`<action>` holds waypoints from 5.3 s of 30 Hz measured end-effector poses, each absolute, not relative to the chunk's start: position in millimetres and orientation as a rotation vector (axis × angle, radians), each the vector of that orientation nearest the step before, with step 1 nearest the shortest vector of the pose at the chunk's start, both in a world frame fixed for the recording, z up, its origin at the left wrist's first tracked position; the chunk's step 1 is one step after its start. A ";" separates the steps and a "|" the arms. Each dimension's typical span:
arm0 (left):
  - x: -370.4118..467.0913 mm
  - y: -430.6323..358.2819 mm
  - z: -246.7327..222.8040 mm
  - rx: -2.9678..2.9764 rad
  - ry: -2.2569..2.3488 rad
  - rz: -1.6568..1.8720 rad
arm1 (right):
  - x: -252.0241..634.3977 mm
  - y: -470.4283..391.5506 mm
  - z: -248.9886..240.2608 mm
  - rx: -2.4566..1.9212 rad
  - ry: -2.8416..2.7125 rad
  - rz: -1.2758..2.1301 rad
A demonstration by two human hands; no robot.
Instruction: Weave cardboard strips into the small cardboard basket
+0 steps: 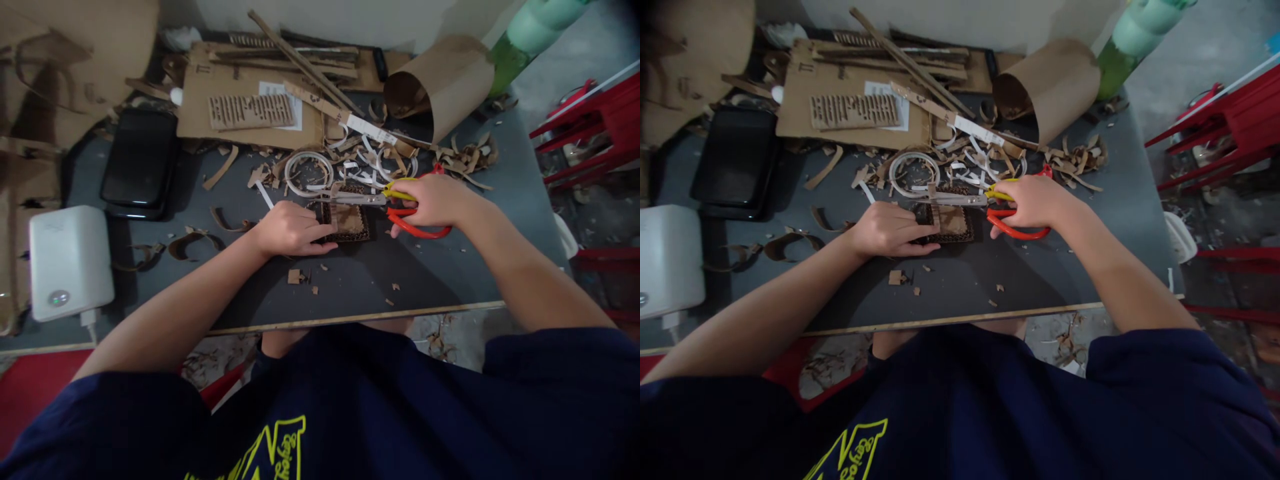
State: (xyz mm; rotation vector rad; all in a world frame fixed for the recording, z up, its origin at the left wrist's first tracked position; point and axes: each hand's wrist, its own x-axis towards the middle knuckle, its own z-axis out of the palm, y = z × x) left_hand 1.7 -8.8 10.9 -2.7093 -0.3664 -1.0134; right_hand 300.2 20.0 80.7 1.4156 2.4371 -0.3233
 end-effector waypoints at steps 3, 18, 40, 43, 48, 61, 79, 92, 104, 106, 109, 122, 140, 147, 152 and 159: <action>2.3 -8.8 9.0 -2.728 -0.375 -0.996 | 300.5 20.3 79.2 1.401 2.446 -0.317; 7.3 -10.3 9.3 -2.801 -0.439 -0.966 | 291.6 14.6 78.8 1.405 2.405 -0.309; 7.8 -4.4 -7.1 -2.947 -0.570 -0.862 | 335.9 -4.7 124.1 1.706 2.259 -0.131; 7.2 -5.7 -6.1 -2.912 -0.519 -0.871 | 347.4 -31.3 116.4 1.792 2.181 -0.139; 5.8 -9.9 -1.7 -2.702 -0.727 -1.040 | 369.4 -64.6 96.1 2.002 2.125 -0.244; 10.9 -6.7 -8.4 -2.871 -1.292 -1.015 | 240.7 -43.5 59.3 1.629 2.976 -0.265; 7.6 -10.2 -0.9 -3.048 -1.400 -0.893 | 231.8 -38.8 25.8 1.601 3.045 -0.062; 5.5 -6.2 -3.7 -3.104 -1.355 -0.890 | 230.5 -36.9 21.5 1.656 3.090 -0.070; 11.4 -0.1 -2.4 -2.953 -1.572 -0.973 | 247.0 -36.5 38.6 1.911 3.136 0.011; 12.4 0.2 -0.9 -2.940 -1.587 -0.976 | 273.7 -45.5 57.1 2.064 2.851 -0.057; 12.5 1.5 -0.3 -2.964 -1.578 -0.987 | 327.8 -60.5 73.0 2.032 2.385 -0.123; 14.7 6.5 -7.3 -2.944 -1.400 -1.157 | 379.0 -70.8 69.5 2.101 2.119 -0.168; 13.6 6.0 -3.8 -3.002 -1.338 -1.302 | 327.8 -37.5 87.0 1.831 2.395 -0.235; 11.0 4.4 -0.1 -3.029 -1.433 -1.368 | 321.0 -29.1 88.5 1.800 2.502 -0.240; 10.1 1.7 3.2 -2.987 -1.457 -1.442 | 312.6 -28.2 82.3 1.789 2.518 -0.295; 8.6 -0.7 2.9 -2.945 -1.538 -1.470 | 300.8 -35.6 83.4 1.837 2.400 -0.252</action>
